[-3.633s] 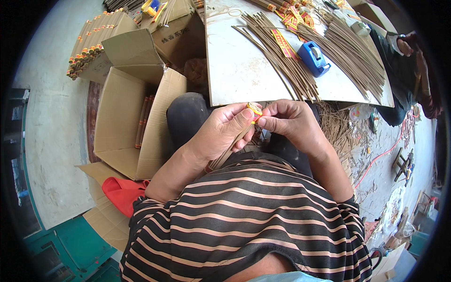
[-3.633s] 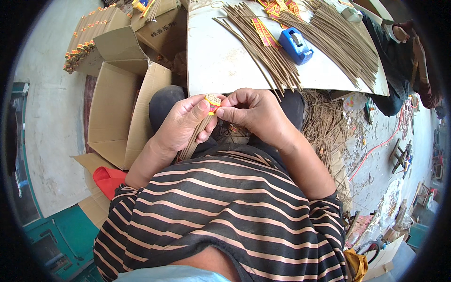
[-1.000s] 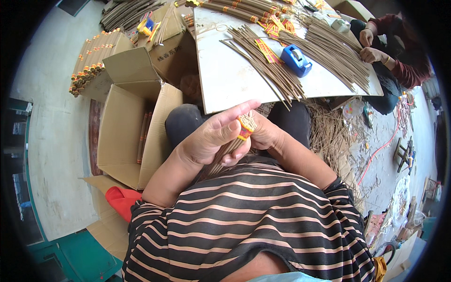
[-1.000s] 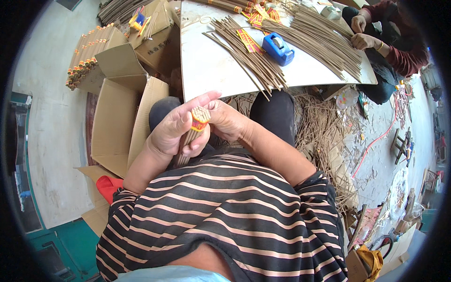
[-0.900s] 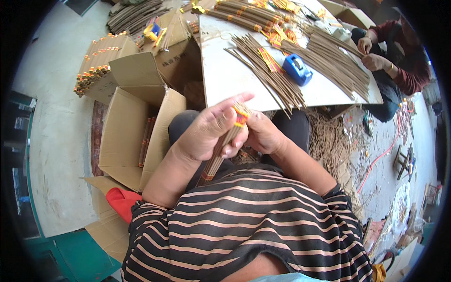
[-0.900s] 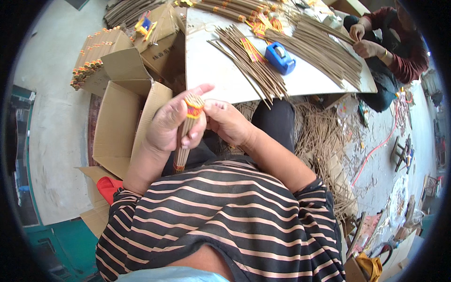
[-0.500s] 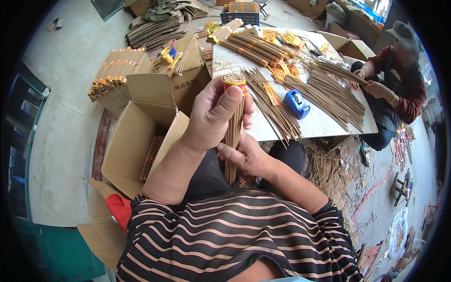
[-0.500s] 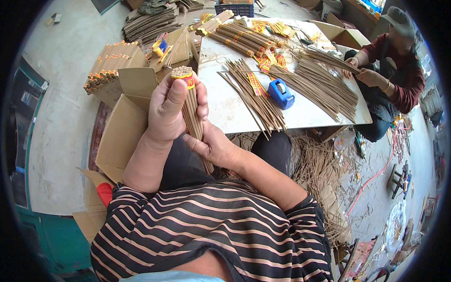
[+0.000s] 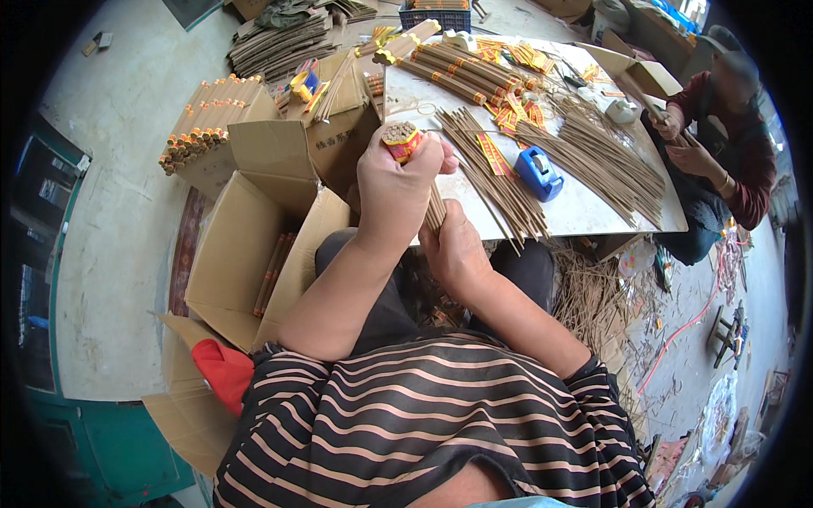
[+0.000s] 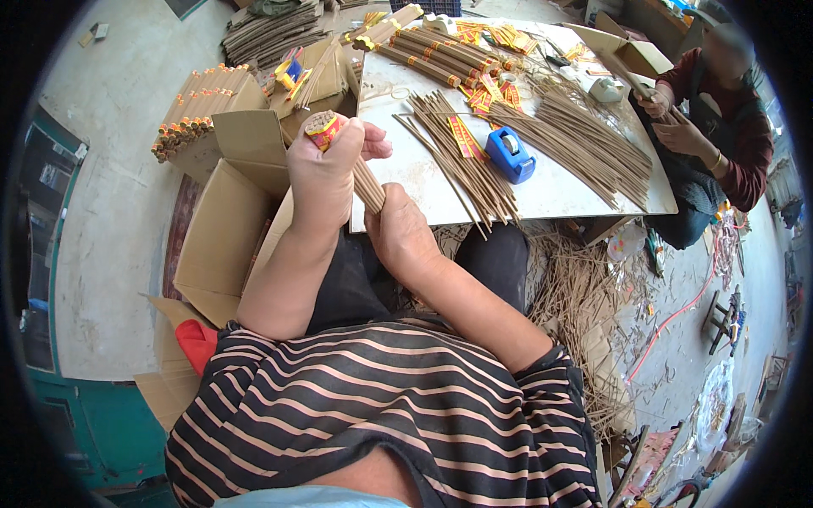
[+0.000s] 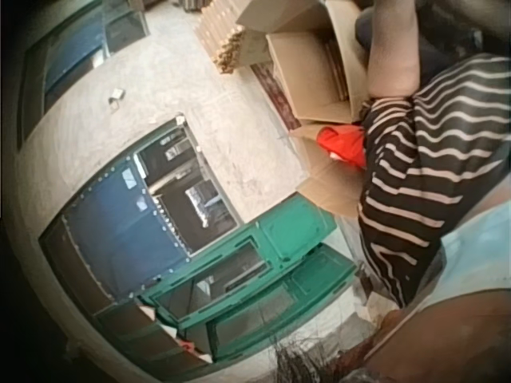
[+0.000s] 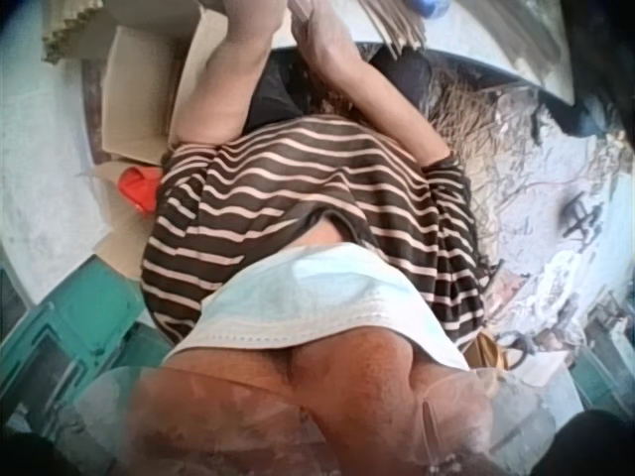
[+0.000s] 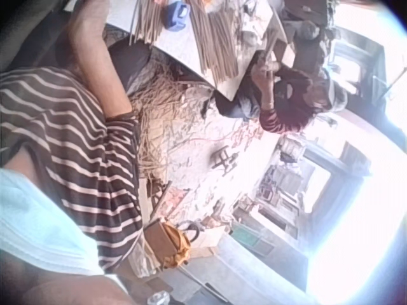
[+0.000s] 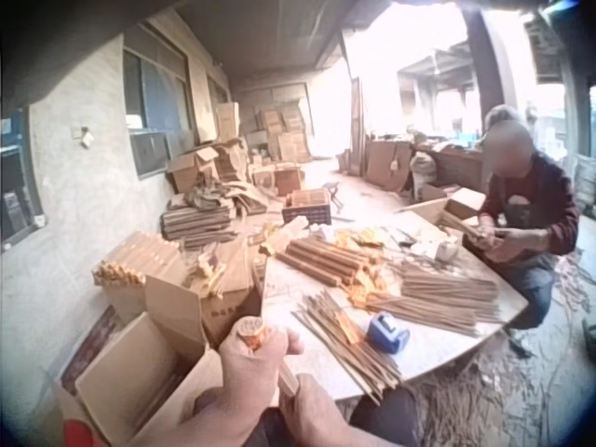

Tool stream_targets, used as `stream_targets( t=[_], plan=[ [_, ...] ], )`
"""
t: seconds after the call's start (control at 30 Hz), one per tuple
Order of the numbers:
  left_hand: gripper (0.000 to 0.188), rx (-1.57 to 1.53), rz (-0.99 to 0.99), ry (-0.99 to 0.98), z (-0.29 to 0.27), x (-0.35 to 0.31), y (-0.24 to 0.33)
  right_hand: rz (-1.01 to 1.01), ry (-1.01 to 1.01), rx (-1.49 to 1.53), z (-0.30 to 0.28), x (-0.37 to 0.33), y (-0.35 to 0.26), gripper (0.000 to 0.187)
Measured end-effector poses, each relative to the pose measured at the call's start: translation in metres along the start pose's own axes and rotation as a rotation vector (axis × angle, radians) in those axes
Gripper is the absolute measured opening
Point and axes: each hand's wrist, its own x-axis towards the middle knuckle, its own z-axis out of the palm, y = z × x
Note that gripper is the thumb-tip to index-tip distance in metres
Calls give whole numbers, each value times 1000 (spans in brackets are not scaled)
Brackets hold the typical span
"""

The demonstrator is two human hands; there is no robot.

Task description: The person gathers thin wooden sticks from a table, aligns them into bundles, and wraps a small paper label around the center to secure them. The person repeats this process, placing completed bundles into a nearby cardboard box.

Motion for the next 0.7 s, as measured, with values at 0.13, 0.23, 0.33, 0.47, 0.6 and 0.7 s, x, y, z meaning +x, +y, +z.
stream_targets(
  t=[0.13,0.23,0.33,0.47,0.6,0.7],
  plan=[
    [7,-132,-54,60,-2,8,-10,19,-13,-2,1,9,10,25],
    [6,-246,-75,107,-15,19,-16,-82,39,-126,-13,14,0,37],
    [9,-431,-103,312,-32,36,-15,-423,263,-215,-29,4,-10,51],
    [13,-629,-180,263,-51,41,-16,237,-378,441,-28,-19,-18,30],
    [14,-836,-280,189,-55,35,-25,290,-263,921,-16,-17,7,39],
    [15,-915,-388,216,-54,27,-31,149,88,1322,-17,-15,4,58]
  ],
)
